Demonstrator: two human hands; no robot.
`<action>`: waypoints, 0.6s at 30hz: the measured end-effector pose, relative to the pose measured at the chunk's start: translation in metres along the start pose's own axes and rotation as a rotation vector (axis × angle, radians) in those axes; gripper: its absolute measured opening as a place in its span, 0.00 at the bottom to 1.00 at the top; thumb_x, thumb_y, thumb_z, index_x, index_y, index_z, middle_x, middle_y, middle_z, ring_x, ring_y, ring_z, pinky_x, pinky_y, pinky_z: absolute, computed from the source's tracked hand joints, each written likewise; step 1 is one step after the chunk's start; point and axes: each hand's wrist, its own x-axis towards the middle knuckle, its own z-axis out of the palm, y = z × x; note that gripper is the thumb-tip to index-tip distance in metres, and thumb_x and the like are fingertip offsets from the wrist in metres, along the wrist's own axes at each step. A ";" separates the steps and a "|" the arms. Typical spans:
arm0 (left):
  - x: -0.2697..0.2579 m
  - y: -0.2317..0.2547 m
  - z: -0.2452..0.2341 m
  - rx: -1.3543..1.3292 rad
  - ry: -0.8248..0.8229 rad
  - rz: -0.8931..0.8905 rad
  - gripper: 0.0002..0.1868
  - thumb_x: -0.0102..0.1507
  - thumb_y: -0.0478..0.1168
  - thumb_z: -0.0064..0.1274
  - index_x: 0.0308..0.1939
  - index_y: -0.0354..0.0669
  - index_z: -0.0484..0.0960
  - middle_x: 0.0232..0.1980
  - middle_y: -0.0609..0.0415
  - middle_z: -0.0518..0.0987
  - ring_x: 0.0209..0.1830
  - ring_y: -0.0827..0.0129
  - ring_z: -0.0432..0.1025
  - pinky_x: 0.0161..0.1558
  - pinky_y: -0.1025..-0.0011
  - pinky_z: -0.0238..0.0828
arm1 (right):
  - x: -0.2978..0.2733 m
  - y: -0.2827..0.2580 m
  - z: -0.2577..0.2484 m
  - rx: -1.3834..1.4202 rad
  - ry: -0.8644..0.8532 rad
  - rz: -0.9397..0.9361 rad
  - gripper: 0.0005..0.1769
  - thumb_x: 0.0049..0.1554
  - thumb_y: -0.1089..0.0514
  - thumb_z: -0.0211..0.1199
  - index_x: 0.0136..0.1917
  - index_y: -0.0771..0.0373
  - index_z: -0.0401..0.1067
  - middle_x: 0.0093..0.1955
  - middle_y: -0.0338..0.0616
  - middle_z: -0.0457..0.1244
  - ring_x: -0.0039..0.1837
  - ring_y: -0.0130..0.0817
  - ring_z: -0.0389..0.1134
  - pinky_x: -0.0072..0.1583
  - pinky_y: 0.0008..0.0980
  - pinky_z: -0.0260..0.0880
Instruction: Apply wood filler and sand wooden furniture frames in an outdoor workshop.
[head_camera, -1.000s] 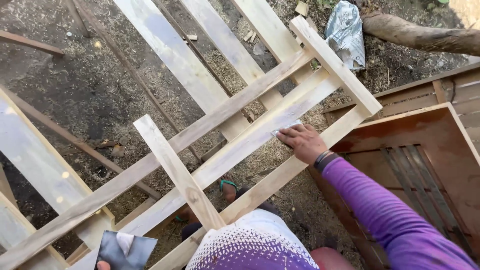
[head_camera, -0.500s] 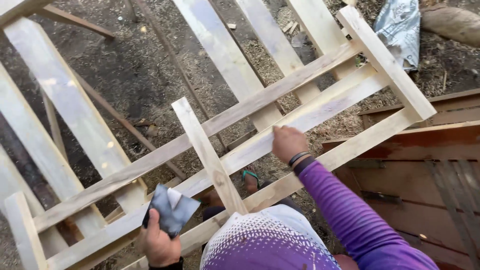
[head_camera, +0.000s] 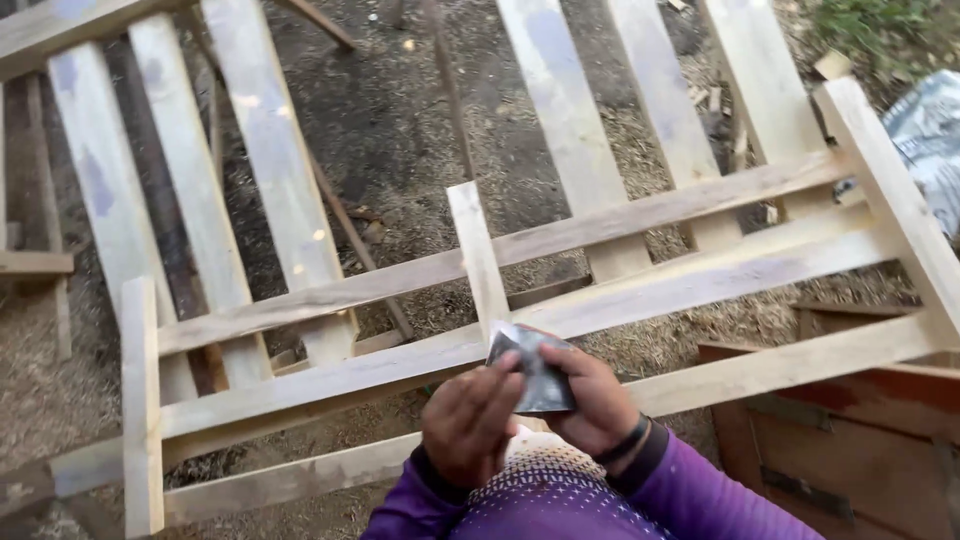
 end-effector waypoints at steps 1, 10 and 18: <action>0.004 0.002 0.001 0.162 -0.105 0.154 0.21 0.77 0.48 0.39 0.65 0.36 0.75 0.65 0.41 0.78 0.52 0.55 0.80 0.52 0.59 0.79 | -0.002 0.002 -0.003 0.073 0.009 0.025 0.26 0.63 0.55 0.54 0.72 0.68 0.63 0.60 0.54 0.67 0.58 0.43 0.72 0.60 0.43 0.74; -0.049 -0.018 0.004 0.087 -0.285 -0.072 0.19 0.76 0.41 0.43 0.60 0.26 0.80 0.57 0.33 0.82 0.36 0.64 0.79 0.36 0.66 0.80 | -0.034 -0.021 0.033 -0.155 0.022 -0.249 0.27 0.61 0.62 0.53 0.73 0.65 0.63 0.61 0.52 0.68 0.60 0.44 0.71 0.63 0.46 0.72; -0.046 -0.029 0.016 -1.430 0.540 -1.367 0.22 0.73 0.46 0.40 0.57 0.28 0.76 0.49 0.41 0.83 0.44 0.57 0.80 0.48 0.59 0.80 | -0.020 -0.008 0.035 -1.741 -0.734 -1.338 0.23 0.61 0.61 0.65 0.68 0.48 0.71 0.68 0.47 0.64 0.72 0.46 0.65 0.73 0.50 0.67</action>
